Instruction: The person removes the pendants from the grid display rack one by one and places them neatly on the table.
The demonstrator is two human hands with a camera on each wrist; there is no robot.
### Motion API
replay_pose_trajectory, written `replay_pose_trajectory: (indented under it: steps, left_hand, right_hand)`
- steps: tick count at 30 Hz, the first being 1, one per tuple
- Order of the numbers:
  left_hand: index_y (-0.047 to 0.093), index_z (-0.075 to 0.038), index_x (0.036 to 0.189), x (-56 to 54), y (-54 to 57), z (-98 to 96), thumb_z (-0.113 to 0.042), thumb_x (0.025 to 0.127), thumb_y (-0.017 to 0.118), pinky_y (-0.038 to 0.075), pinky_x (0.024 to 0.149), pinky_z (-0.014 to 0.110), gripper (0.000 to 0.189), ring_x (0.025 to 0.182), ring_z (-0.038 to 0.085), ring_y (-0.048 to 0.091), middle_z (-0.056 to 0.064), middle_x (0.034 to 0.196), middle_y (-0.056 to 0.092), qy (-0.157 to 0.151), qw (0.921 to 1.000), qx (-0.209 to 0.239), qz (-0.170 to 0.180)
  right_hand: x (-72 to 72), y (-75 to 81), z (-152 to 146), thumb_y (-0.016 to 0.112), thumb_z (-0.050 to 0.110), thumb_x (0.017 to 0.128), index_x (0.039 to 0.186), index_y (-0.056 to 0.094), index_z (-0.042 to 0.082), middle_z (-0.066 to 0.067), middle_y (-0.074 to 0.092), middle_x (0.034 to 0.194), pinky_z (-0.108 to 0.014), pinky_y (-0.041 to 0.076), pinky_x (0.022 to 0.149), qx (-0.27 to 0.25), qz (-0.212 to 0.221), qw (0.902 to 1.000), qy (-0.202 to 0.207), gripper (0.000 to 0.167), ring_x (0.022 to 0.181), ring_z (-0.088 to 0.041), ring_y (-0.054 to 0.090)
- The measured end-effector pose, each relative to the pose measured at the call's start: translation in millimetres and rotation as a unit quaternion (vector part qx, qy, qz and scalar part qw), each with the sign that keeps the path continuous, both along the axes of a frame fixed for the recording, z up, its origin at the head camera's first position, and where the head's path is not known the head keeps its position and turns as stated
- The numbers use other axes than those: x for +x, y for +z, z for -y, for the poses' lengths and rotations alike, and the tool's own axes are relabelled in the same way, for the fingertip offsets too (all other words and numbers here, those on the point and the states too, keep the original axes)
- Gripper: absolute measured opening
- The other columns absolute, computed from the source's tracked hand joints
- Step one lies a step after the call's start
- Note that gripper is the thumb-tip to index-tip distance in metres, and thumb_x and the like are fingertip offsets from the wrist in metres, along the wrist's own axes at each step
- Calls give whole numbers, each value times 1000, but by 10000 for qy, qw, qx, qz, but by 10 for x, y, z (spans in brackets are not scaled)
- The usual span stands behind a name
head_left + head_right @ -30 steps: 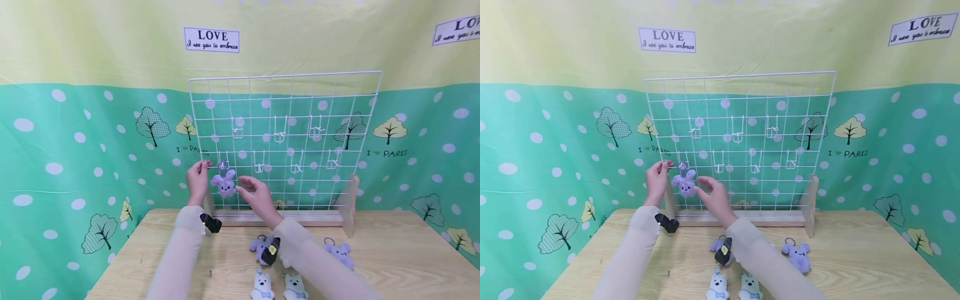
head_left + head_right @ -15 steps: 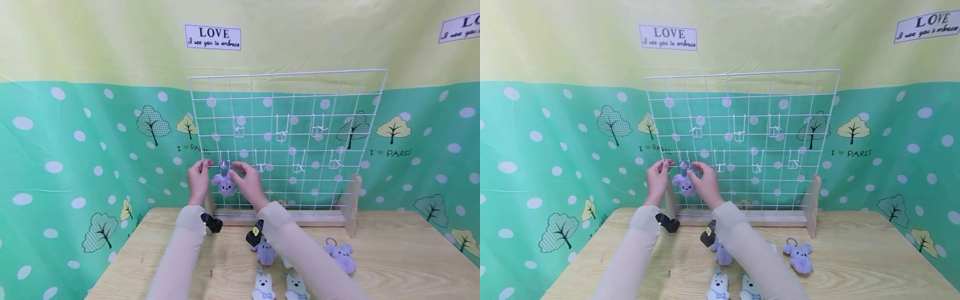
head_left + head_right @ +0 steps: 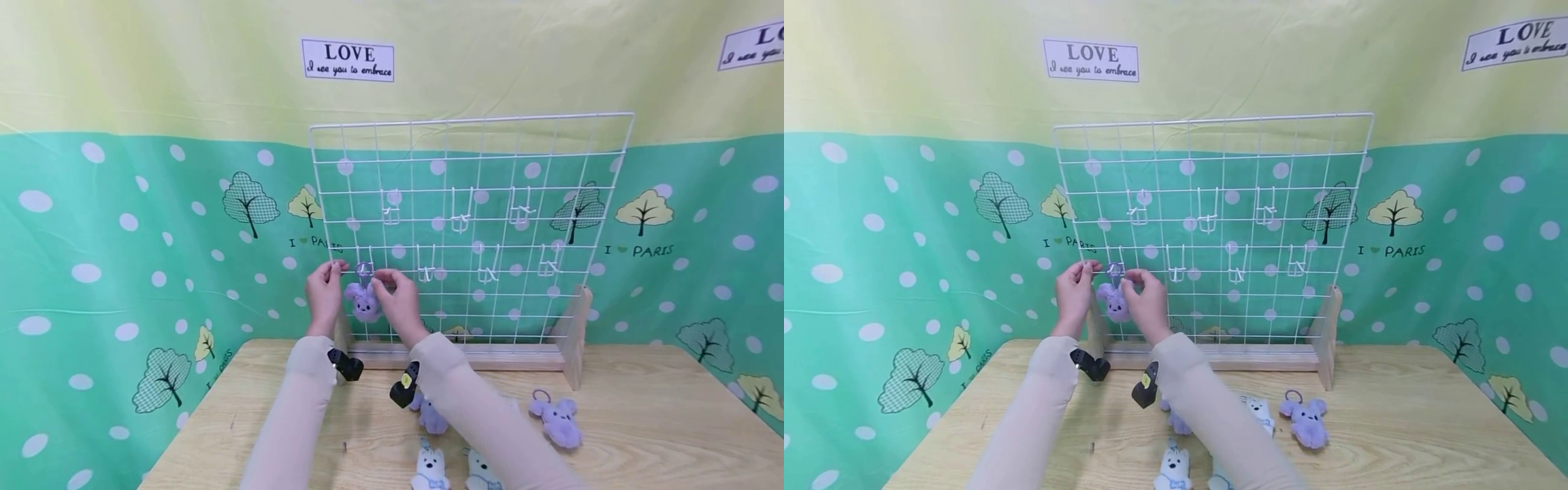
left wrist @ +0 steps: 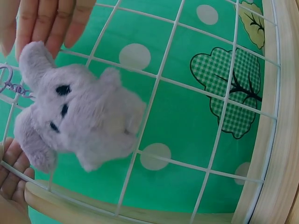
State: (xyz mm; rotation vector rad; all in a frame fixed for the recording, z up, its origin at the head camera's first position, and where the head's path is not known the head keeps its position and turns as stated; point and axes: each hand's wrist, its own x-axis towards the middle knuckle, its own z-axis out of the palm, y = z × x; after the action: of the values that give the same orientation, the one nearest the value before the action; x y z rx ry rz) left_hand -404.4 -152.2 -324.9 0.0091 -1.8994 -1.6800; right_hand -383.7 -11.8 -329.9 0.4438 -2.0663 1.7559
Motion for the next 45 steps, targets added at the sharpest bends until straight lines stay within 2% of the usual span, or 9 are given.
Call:
replay_pose_trajectory:
  steps: [5, 9, 14, 18, 25, 35, 45]
  left_hand:
    - [66, -6, 108, 1, -2, -1, -21, 99, 49, 49, 88, 30, 24, 105, 18, 61, 9, 106, 69, 0, 10000, 2, 36]
    - [66, -7, 109, -4, -1, 6, -21, 99, 49, 49, 89, 31, 24, 106, 19, 61, 9, 107, 69, -3, 10000, 23, 56]
    - [66, -8, 109, -4, -3, 9, -22, 99, 50, 48, 95, 31, 24, 107, 18, 61, 7, 107, 69, 7, 10000, 34, 89]
    - [66, -7, 110, -6, -5, 8, -21, 99, 49, 47, 95, 32, 24, 107, 19, 61, 9, 108, 68, 11, 10000, 9, 76]
    - [66, -7, 110, -20, -7, 15, -20, 99, 49, 50, 86, 32, 24, 106, 18, 61, 9, 108, 68, -17, 10000, 13, 51]
    - [66, -5, 109, 3, 3, 4, -21, 99, 50, 46, 98, 34, 26, 108, 20, 61, 10, 106, 69, 34, 10000, -32, -3]
    - [66, -5, 110, 13, 4, 2, -20, 99, 49, 45, 99, 34, 25, 108, 21, 61, 11, 107, 69, 47, 10000, -34, -9]
  right_hand:
    - [14, -12, 54, 63, 19, 91, 108, 65, 6, -8, 66, 103, -32, 53, 83, -248, 235, 9993, 124, 22, 94, -20, 61]
    - [21, 34, 104, 64, 22, 90, 107, 67, 8, -6, 67, 100, -30, 53, 79, -423, 591, 9972, 169, 22, 90, -16, 59]
    - [36, 60, 146, 64, 25, 91, 105, 68, 10, -4, 65, 99, -33, 52, 82, -832, 1183, 9893, 212, 21, 90, -16, 57]
    - [38, 45, 168, 64, 23, 91, 105, 68, 9, -4, 65, 100, -32, 52, 84, -1082, 1410, 9837, 285, 20, 91, -16, 57]
    - [35, 26, 191, 65, 17, 90, 103, 68, 5, -6, 65, 98, -26, 53, 78, -1245, 1242, 9837, 368, 18, 88, -15, 57]
    - [94, 68, 203, 64, 17, 91, 97, 68, 4, -5, 65, 92, -22, 48, 70, -1180, 1138, 9864, 104, 15, 82, -12, 55]
    - [210, 149, 128, 63, 14, 91, 94, 66, 4, -4, 65, 89, -20, 49, 70, -941, 877, 9912, 315, 11, 80, -11, 55]
